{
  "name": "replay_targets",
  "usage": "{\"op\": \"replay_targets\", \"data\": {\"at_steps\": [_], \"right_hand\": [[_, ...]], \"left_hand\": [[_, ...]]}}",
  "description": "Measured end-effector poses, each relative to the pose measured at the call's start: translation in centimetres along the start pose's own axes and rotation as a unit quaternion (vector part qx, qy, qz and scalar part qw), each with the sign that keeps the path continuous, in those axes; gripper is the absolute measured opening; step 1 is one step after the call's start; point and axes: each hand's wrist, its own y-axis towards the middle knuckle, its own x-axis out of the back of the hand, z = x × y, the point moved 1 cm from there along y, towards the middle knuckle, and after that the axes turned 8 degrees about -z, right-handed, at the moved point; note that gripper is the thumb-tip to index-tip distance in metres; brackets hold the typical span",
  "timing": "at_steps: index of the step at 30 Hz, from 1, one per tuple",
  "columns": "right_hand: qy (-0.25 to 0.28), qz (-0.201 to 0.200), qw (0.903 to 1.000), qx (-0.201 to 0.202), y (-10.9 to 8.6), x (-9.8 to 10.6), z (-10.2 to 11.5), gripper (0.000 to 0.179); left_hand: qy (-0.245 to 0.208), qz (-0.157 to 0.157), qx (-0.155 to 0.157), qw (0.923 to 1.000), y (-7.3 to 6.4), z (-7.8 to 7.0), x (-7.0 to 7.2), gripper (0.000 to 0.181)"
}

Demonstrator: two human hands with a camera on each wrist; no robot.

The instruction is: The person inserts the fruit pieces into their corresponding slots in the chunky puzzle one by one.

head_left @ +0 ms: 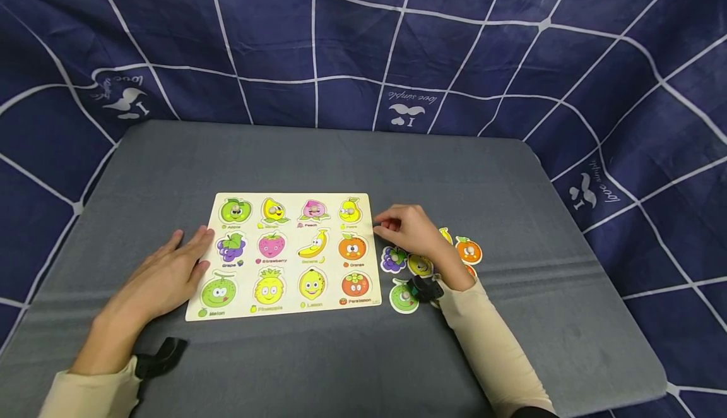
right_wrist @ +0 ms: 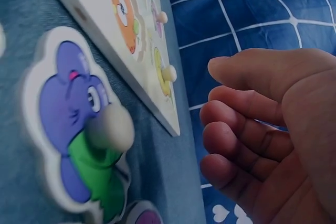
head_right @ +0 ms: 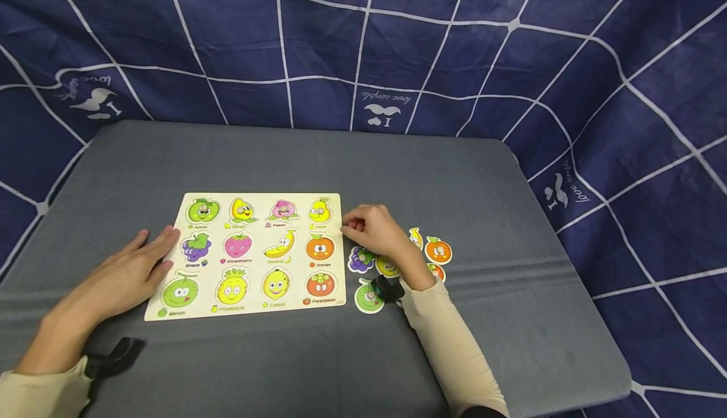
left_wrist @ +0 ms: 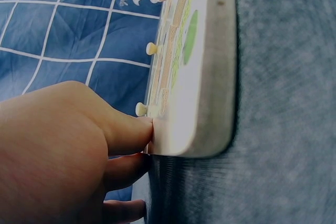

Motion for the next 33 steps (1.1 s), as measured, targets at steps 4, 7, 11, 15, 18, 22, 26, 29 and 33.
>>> {"op": "replay_targets", "data": {"at_steps": [4,7,11,15,18,22,26,29,33], "right_hand": [[0.007,-0.002,1.0,-0.003,-0.7,0.1,-0.2,0.013],[0.005,-0.008,0.9999,0.003,-1.2,0.2,-0.4,0.012],[0.0,-0.018,0.9998,0.012,-1.7,0.3,-0.5,0.011],[-0.003,-0.02,0.9997,0.011,-2.3,0.4,-0.6,0.011],[-0.003,-0.022,0.9997,0.012,-2.7,0.5,-0.6,0.011],[0.004,-0.023,0.9997,0.008,-3.5,0.5,-0.6,0.01],[0.006,-0.021,0.9997,-0.01,-4.4,0.3,-0.7,0.01],[0.005,-0.02,0.9996,-0.022,-4.9,0.3,-0.7,0.01],[0.001,-0.02,0.9993,-0.033,-5.5,0.4,-0.6,0.009]], "left_hand": [[0.002,0.006,0.005,1.0,0.1,0.0,0.1,0.059],[0.001,0.007,0.007,0.9999,0.1,0.0,0.1,0.059],[0.003,0.002,0.002,1.0,0.1,0.0,0.1,0.059],[0.008,-0.004,-0.005,1.0,0.1,0.0,0.2,0.058],[0.006,-0.005,-0.005,1.0,0.0,0.0,0.2,0.058],[0.003,-0.006,-0.004,1.0,0.0,0.0,0.1,0.058],[0.001,-0.004,0.0,1.0,0.0,-0.1,0.1,0.058],[0.002,-0.003,-0.001,1.0,0.0,0.0,0.1,0.058],[0.002,-0.001,-0.004,1.0,0.1,0.0,0.1,0.057]]}}
